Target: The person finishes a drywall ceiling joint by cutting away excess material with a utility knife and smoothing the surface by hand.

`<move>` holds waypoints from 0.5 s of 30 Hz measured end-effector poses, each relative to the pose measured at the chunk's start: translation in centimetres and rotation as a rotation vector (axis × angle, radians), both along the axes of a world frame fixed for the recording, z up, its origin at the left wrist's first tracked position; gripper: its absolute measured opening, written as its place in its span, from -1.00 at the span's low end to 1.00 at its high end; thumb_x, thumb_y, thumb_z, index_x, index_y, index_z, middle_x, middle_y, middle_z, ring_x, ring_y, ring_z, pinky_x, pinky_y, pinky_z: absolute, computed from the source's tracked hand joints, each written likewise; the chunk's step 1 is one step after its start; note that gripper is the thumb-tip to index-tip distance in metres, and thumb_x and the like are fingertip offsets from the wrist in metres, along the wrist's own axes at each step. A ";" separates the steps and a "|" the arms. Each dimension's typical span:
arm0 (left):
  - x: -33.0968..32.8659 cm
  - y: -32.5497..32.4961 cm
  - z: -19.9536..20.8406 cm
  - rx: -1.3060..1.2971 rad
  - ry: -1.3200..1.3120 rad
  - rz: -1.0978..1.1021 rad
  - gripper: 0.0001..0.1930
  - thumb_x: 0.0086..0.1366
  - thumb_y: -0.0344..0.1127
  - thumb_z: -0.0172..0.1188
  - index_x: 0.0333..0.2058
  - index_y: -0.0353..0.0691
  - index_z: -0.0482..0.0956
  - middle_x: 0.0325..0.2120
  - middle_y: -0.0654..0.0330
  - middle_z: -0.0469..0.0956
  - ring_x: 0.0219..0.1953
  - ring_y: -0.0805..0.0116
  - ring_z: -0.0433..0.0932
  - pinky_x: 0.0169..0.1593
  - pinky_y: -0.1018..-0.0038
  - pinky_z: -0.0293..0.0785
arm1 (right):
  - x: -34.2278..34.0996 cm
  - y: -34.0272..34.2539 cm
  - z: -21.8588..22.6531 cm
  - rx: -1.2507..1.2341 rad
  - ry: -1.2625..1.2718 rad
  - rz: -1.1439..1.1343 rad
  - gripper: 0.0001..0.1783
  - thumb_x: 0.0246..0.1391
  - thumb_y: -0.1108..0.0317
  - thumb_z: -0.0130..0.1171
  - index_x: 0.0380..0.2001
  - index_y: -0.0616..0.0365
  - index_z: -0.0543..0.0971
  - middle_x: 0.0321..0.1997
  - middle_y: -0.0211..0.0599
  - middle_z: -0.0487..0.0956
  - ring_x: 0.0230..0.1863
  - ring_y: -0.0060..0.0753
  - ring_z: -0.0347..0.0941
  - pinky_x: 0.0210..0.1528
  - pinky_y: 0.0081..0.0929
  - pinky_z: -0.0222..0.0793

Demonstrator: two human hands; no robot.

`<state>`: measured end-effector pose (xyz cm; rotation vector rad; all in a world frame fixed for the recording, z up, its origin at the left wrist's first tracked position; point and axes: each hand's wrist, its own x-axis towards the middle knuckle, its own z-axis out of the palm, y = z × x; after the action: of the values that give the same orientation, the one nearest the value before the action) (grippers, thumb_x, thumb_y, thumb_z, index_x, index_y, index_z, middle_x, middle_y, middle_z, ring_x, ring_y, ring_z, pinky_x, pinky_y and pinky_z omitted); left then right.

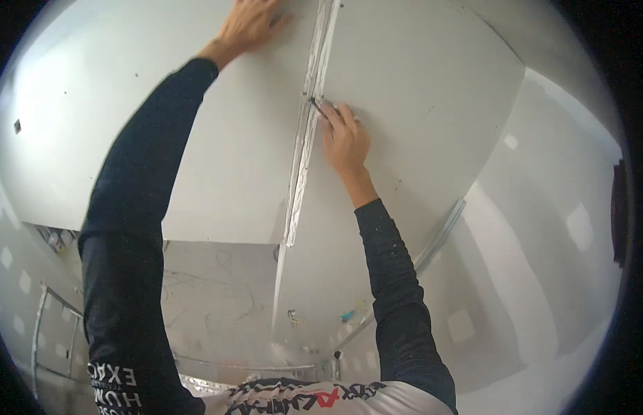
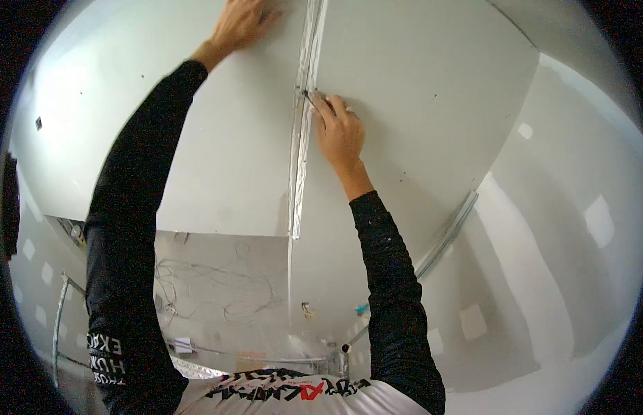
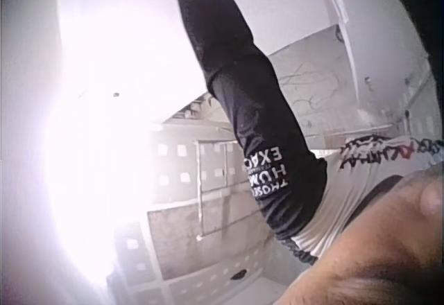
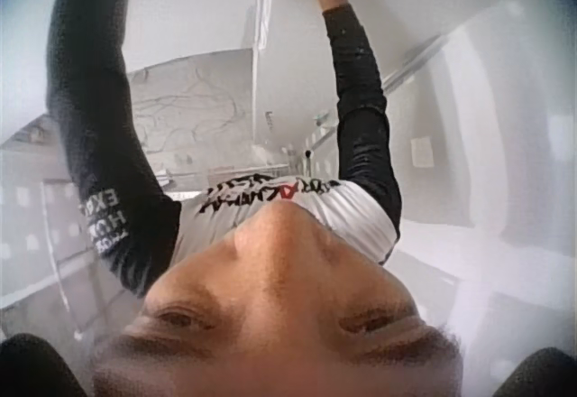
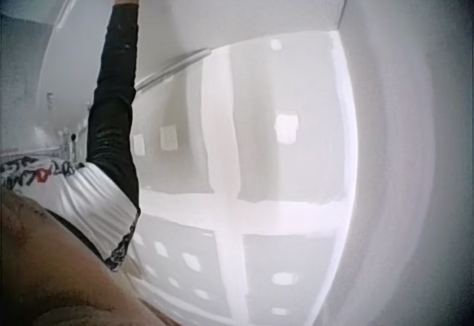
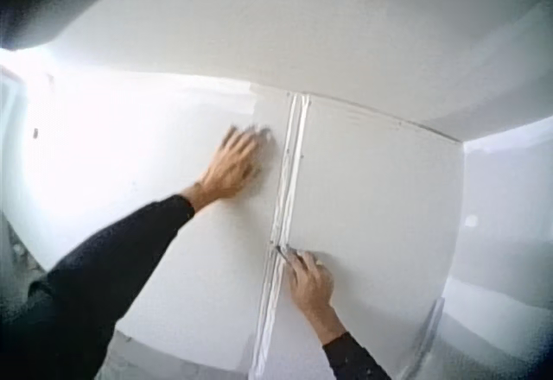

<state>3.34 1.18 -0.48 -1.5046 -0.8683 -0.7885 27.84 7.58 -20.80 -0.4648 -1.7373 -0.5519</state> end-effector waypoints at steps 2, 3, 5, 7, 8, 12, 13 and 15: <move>1.0 1.0 0.3 -0.004 -0.052 -0.055 -0.32 0.51 -0.01 0.03 0.46 -0.18 0.12 0.50 0.06 0.08 0.55 0.03 -0.02 0.58 -0.11 -0.34 | -0.3 1.0 -0.6 0.119 0.049 -0.027 -0.67 0.13 0.31 0.34 0.00 -0.09 0.70 -0.18 -0.43 0.59 -0.22 -0.29 0.60 -0.28 -0.32 0.53; 1.0 1.4 0.2 0.072 -0.059 -0.042 -0.32 0.51 0.02 0.02 0.46 -0.18 0.12 0.49 0.06 0.09 0.55 0.04 -0.03 0.58 -0.10 -0.35 | -0.7 1.0 -1.0 0.101 0.036 -0.023 -0.67 0.13 0.31 0.34 0.00 -0.09 0.70 -0.18 -0.43 0.59 -0.22 -0.29 0.60 -0.28 -0.32 0.53; 1.0 1.4 0.3 0.140 -0.070 -0.015 -0.31 0.51 0.04 0.02 0.46 -0.18 0.12 0.49 0.07 0.10 0.55 0.05 -0.03 0.58 -0.09 -0.36 | -1.3 1.2 -1.5 0.043 0.111 0.053 -0.67 0.12 0.31 0.35 -0.01 -0.10 0.71 -0.16 -0.43 0.61 -0.23 -0.28 0.61 -0.29 -0.33 0.53; 1.2 1.0 0.2 0.148 -0.087 -0.006 -0.31 0.52 0.05 0.00 0.45 -0.19 0.12 0.48 0.07 0.11 0.55 0.05 -0.03 0.59 -0.06 -0.36 | -1.5 1.4 -3.5 0.047 0.088 0.040 -0.68 0.13 0.30 0.35 -0.02 -0.10 0.71 -0.15 -0.43 0.62 -0.24 -0.28 0.62 -0.29 -0.33 0.53; 1.2 1.2 0.0 0.145 -0.094 -0.007 -0.31 0.52 0.05 0.00 0.45 -0.19 0.12 0.48 0.07 0.11 0.55 0.05 -0.03 0.59 -0.06 -0.36 | -1.5 1.3 -4.2 0.063 0.077 0.031 -0.69 0.14 0.30 0.35 -0.02 -0.10 0.71 -0.15 -0.43 0.63 -0.24 -0.27 0.63 -0.29 -0.34 0.53; 0.6 1.6 -0.5 0.157 -0.081 0.001 -0.32 0.52 0.04 0.00 0.44 -0.22 0.15 0.48 0.06 0.12 0.54 0.05 -0.01 0.59 -0.04 -0.31 | -2.1 0.9 -5.0 -0.047 0.113 0.057 -0.69 0.15 0.30 0.35 -0.01 -0.12 0.72 -0.15 -0.43 0.62 -0.25 -0.27 0.63 -0.29 -0.34 0.53; 0.5 1.8 -0.9 0.164 -0.074 -0.020 -0.33 0.51 0.04 0.01 0.43 -0.23 0.16 0.48 0.06 0.13 0.54 0.05 0.00 0.59 -0.03 -0.29 | -2.1 0.7 -5.1 -0.042 0.156 0.072 -0.69 0.15 0.29 0.35 -0.01 -0.13 0.72 -0.15 -0.43 0.62 -0.24 -0.27 0.63 -0.29 -0.34 0.53; 0.8 1.4 -0.8 0.155 -0.089 -0.005 -0.33 0.52 0.03 0.01 0.43 -0.23 0.17 0.48 0.06 0.12 0.54 0.06 -0.01 0.59 -0.03 -0.29 | -2.1 0.5 -4.0 -0.030 0.204 0.099 -0.69 0.16 0.29 0.35 -0.01 -0.14 0.72 -0.15 -0.42 0.62 -0.23 -0.26 0.63 -0.29 -0.34 0.53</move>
<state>4.10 2.56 -1.27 -1.3437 -0.8494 -0.9115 25.73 8.03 -24.76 -0.4383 -1.5653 -0.3946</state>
